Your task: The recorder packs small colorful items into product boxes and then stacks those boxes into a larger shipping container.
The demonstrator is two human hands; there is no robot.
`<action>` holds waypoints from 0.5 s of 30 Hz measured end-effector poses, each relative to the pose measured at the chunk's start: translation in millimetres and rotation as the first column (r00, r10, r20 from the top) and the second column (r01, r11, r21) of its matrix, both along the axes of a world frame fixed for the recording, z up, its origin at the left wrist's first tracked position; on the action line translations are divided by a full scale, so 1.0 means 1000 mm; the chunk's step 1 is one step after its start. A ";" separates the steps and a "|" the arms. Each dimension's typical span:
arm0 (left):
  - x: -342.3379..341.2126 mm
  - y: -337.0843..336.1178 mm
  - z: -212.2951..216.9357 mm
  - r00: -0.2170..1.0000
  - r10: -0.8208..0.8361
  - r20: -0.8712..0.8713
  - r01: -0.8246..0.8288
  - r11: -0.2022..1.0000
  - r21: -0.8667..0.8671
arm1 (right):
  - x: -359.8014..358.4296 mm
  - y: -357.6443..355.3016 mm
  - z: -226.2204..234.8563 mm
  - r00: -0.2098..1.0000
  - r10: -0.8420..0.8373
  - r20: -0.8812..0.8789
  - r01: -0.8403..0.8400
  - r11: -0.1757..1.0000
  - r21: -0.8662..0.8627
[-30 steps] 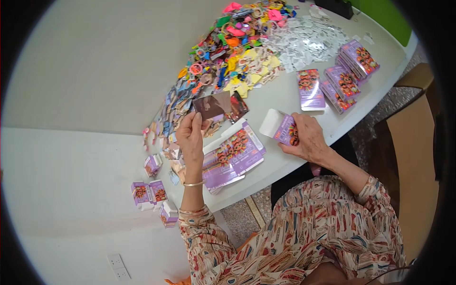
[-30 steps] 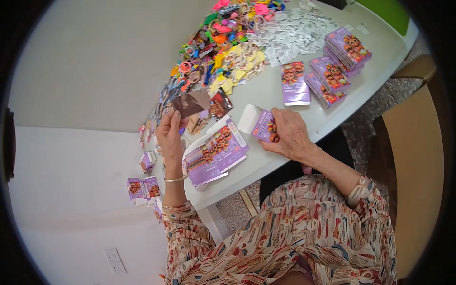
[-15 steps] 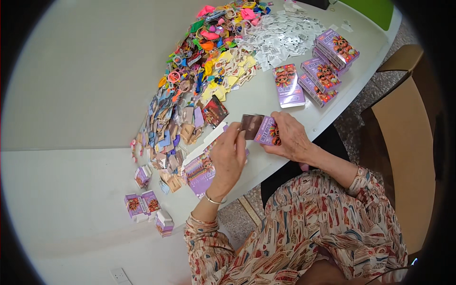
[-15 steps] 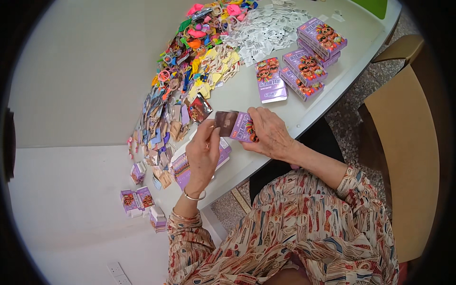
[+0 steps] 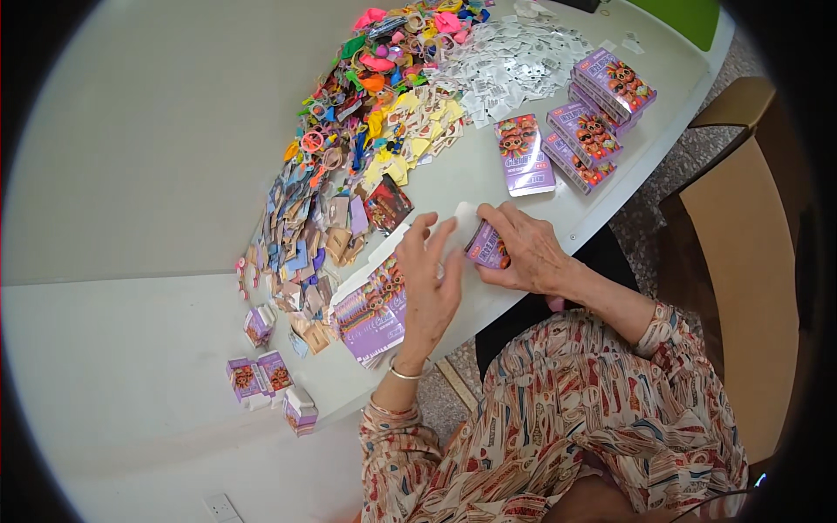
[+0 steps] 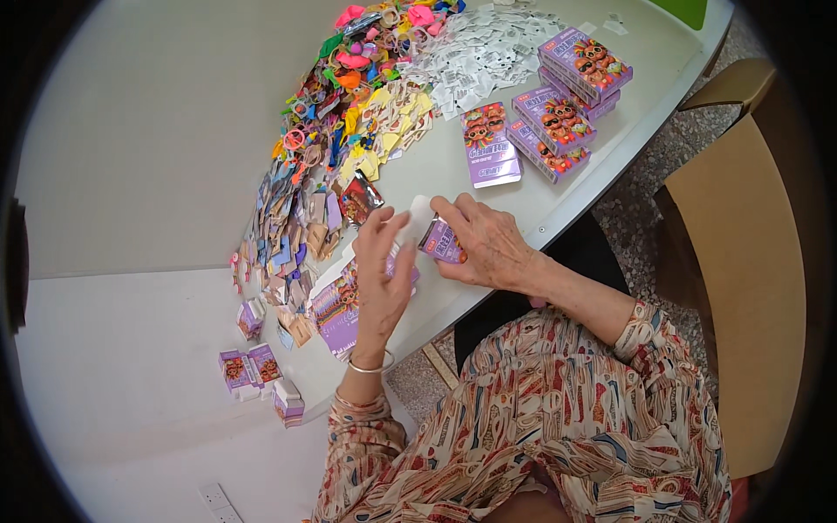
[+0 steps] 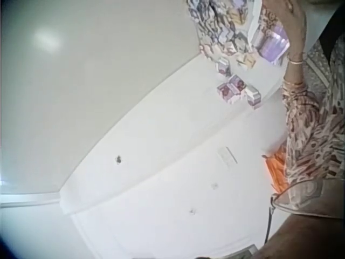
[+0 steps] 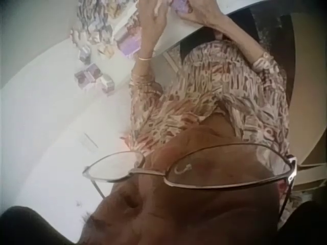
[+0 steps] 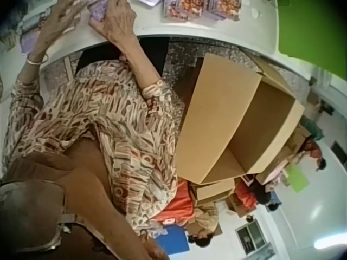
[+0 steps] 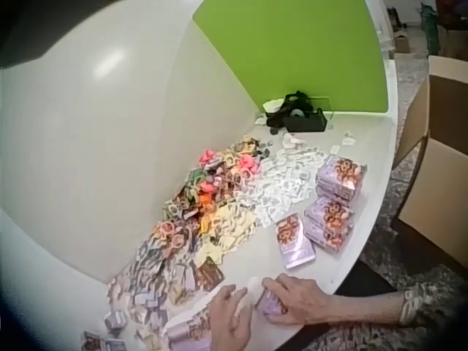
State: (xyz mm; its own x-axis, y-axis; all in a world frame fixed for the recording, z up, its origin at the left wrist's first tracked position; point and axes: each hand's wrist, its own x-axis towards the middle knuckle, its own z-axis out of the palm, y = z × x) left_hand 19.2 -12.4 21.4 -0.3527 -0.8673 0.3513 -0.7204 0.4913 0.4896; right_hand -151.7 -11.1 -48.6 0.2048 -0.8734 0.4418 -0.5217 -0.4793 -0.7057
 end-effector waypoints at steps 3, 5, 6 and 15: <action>0.005 0.009 -0.014 0.799 0.211 -0.564 0.020 0.926 0.376 | -0.006 -0.004 0.002 0.999 -0.026 0.039 0.025 0.999 0.020; -0.001 0.012 -0.019 0.519 0.427 -0.741 0.192 0.786 0.588 | -0.008 -0.004 0.001 0.998 -0.037 0.059 0.034 0.999 0.037; -0.004 0.011 -0.021 0.465 0.465 -0.754 0.305 0.715 0.629 | -0.006 -0.004 0.002 0.997 -0.023 0.075 0.024 1.000 -0.004; 0.004 -0.012 -0.023 0.435 0.608 -0.665 0.661 0.285 0.694 | -0.018 -0.001 0.008 0.994 0.098 0.054 -0.098 0.995 0.001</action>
